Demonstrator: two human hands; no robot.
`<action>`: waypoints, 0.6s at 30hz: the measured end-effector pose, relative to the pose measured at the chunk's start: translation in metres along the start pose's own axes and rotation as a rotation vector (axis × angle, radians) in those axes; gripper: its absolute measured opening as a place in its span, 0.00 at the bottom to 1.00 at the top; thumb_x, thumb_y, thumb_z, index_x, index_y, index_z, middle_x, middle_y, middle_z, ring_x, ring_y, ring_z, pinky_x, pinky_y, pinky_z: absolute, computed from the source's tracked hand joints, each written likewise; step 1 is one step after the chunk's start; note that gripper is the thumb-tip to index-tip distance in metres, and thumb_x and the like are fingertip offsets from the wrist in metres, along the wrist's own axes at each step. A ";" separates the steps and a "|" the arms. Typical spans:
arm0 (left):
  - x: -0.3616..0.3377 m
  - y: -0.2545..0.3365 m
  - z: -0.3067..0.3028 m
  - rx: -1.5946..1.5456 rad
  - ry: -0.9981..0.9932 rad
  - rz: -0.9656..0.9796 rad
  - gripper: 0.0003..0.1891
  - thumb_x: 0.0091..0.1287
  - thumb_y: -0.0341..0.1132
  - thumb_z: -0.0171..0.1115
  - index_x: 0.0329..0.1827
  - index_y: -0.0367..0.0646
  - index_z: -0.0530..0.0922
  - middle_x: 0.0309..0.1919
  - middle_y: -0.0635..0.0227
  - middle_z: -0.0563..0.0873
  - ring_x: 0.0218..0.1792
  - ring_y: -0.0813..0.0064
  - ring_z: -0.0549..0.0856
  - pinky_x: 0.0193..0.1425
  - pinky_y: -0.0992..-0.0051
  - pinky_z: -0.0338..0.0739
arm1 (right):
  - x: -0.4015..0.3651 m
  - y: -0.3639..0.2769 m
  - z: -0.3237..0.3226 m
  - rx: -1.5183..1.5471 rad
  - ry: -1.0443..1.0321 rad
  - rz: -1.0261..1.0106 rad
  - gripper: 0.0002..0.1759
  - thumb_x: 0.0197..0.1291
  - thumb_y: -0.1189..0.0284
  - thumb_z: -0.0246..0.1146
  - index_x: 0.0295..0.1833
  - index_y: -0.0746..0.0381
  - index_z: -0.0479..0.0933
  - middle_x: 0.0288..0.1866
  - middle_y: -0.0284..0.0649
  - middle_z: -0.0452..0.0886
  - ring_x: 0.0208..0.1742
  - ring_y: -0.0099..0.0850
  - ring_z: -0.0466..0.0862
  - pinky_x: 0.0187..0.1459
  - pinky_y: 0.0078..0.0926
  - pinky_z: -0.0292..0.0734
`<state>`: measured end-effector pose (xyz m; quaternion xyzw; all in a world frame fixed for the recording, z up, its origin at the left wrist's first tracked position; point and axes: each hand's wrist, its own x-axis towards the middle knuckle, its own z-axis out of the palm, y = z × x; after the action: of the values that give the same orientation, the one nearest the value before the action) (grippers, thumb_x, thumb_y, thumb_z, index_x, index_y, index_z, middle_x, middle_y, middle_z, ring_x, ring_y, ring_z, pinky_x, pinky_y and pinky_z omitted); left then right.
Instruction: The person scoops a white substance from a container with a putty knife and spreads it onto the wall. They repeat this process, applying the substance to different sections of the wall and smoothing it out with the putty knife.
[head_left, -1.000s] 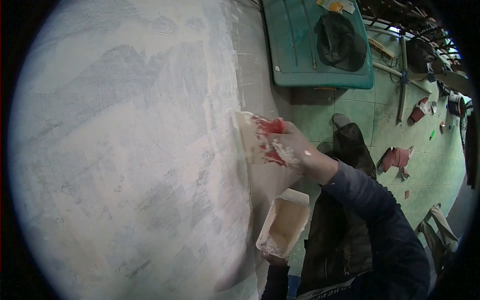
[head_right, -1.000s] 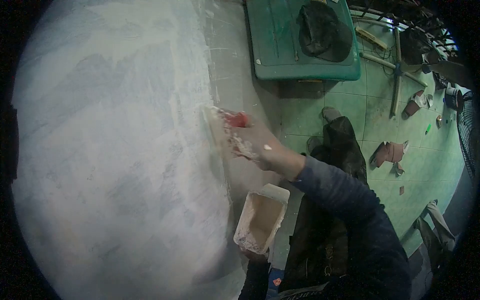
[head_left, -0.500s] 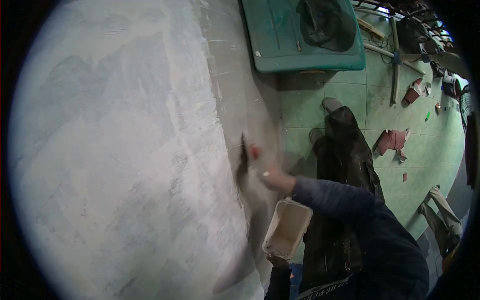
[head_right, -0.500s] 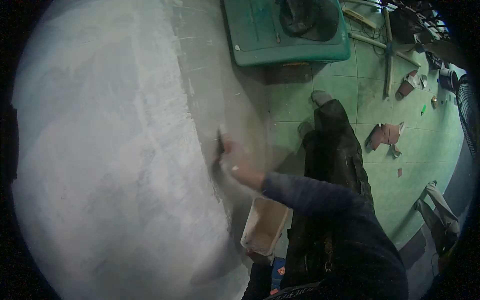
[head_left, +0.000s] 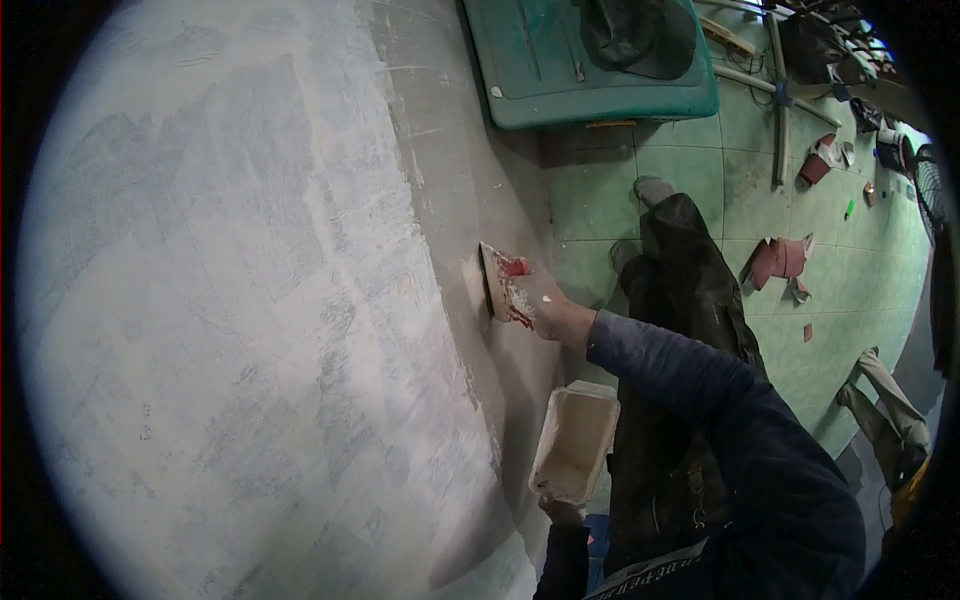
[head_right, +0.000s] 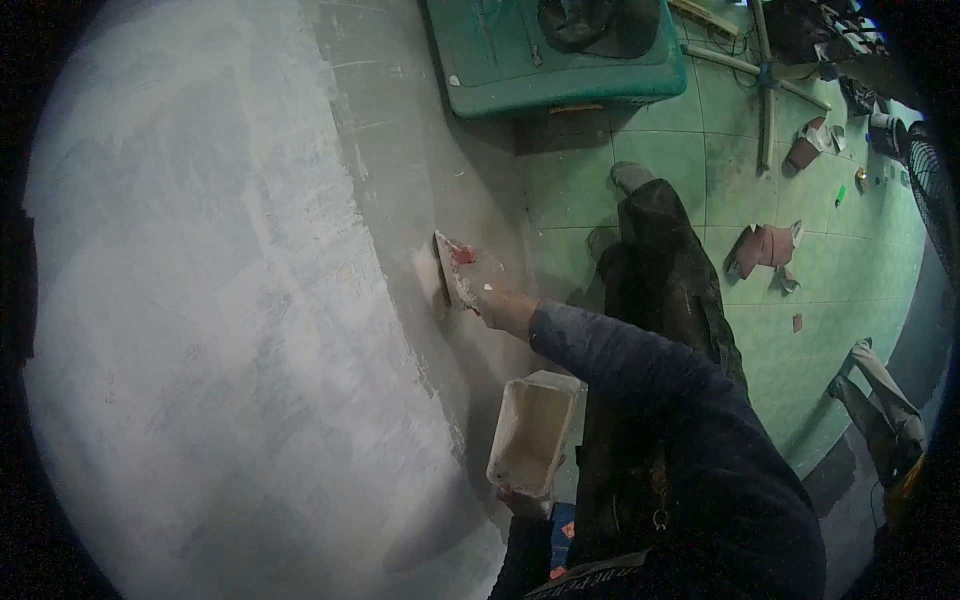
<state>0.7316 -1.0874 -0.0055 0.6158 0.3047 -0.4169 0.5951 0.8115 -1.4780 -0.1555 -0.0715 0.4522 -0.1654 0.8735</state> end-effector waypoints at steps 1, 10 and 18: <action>0.006 -0.008 -0.021 -0.004 -0.069 0.048 0.38 0.58 0.53 0.61 0.70 0.43 0.67 0.64 0.56 0.75 0.62 0.56 0.77 0.60 0.55 0.78 | -0.018 -0.019 0.009 -0.019 0.017 0.032 0.08 0.62 0.80 0.53 0.42 0.62 0.77 0.26 0.31 0.78 0.21 0.22 0.77 0.20 0.24 0.73; 0.008 -0.006 -0.020 0.182 -0.028 0.040 0.36 0.63 0.54 0.59 0.72 0.47 0.64 0.68 0.59 0.69 0.66 0.54 0.70 0.66 0.40 0.65 | -0.087 -0.078 0.062 0.095 -0.136 -0.039 0.07 0.62 0.79 0.54 0.41 0.64 0.77 0.27 0.32 0.78 0.23 0.21 0.78 0.24 0.22 0.75; -0.007 -0.001 0.008 0.121 -0.102 0.085 0.35 0.67 0.57 0.54 0.71 0.45 0.66 0.67 0.59 0.72 0.66 0.58 0.73 0.69 0.52 0.71 | -0.173 -0.079 0.065 -0.072 -0.297 -0.113 0.11 0.63 0.84 0.51 0.48 0.69 0.74 0.38 0.35 0.79 0.39 0.23 0.82 0.35 0.20 0.79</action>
<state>0.7260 -1.0947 0.0008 0.6409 0.2219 -0.4397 0.5888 0.7539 -1.4922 0.0361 -0.1516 0.3189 -0.1856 0.9170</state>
